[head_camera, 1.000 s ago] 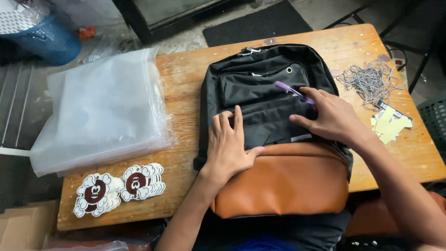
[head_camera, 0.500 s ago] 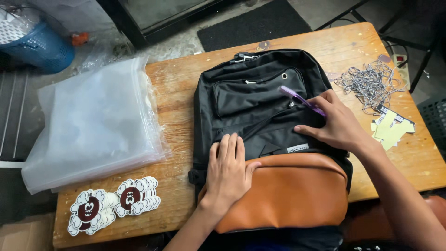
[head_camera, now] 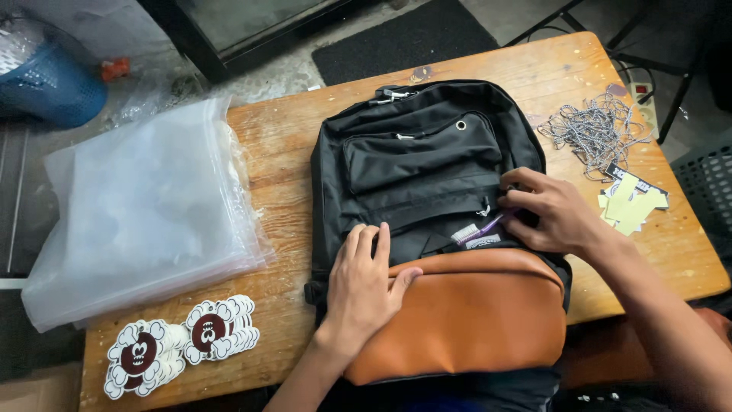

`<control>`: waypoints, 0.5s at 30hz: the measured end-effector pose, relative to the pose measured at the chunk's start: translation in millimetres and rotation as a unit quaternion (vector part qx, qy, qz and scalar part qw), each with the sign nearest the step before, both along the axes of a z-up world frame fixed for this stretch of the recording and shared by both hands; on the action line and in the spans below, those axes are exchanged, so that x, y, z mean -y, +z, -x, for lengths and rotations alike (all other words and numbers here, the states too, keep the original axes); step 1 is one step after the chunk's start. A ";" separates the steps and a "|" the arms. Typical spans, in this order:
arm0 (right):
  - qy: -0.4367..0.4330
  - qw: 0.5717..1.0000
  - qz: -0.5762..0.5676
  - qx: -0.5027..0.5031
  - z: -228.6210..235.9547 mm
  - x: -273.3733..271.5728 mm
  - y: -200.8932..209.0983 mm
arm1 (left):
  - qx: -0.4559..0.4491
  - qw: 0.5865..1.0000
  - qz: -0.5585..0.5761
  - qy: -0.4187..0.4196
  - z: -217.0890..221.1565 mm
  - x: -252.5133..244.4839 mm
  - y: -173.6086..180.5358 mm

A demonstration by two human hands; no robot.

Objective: The person uses a purple toothbrush to scrub the exterior of a black and brown backpack. They systematically clean the front pocket, main compartment, and back panel, turning the backpack over to access different surfaces.

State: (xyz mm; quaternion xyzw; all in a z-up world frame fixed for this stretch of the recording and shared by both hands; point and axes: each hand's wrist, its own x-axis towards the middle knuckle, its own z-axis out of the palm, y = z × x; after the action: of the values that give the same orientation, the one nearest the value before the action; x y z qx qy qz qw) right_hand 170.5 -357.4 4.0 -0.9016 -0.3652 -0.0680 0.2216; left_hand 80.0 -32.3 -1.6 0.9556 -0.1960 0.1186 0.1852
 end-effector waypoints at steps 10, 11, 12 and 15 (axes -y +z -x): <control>-0.140 0.949 0.248 -0.136 -9.8 -51.3 66.2 | 0.021 1.000 -0.019 -0.008 17.6 -1.7 -3.3; -0.141 0.957 0.217 -0.134 -11.5 -63.7 74.8 | 0.017 1.000 -0.023 -0.004 18.5 -1.6 -2.8; -0.143 0.963 0.186 -0.131 -13.7 -75.3 84.4 | 0.016 1.000 -0.026 -0.002 18.1 -0.8 -2.1; -0.099 0.964 0.215 -0.117 -29.4 -107.6 66.1 | 0.020 0.999 -0.029 -0.003 17.2 -0.8 -3.1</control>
State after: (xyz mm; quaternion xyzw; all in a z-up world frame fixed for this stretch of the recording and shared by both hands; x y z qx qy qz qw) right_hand 199.9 -249.8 70.1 -0.9615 -0.2512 0.0966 0.0561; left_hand 62.8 -31.6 -4.7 0.9573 -0.2062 0.1313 0.1544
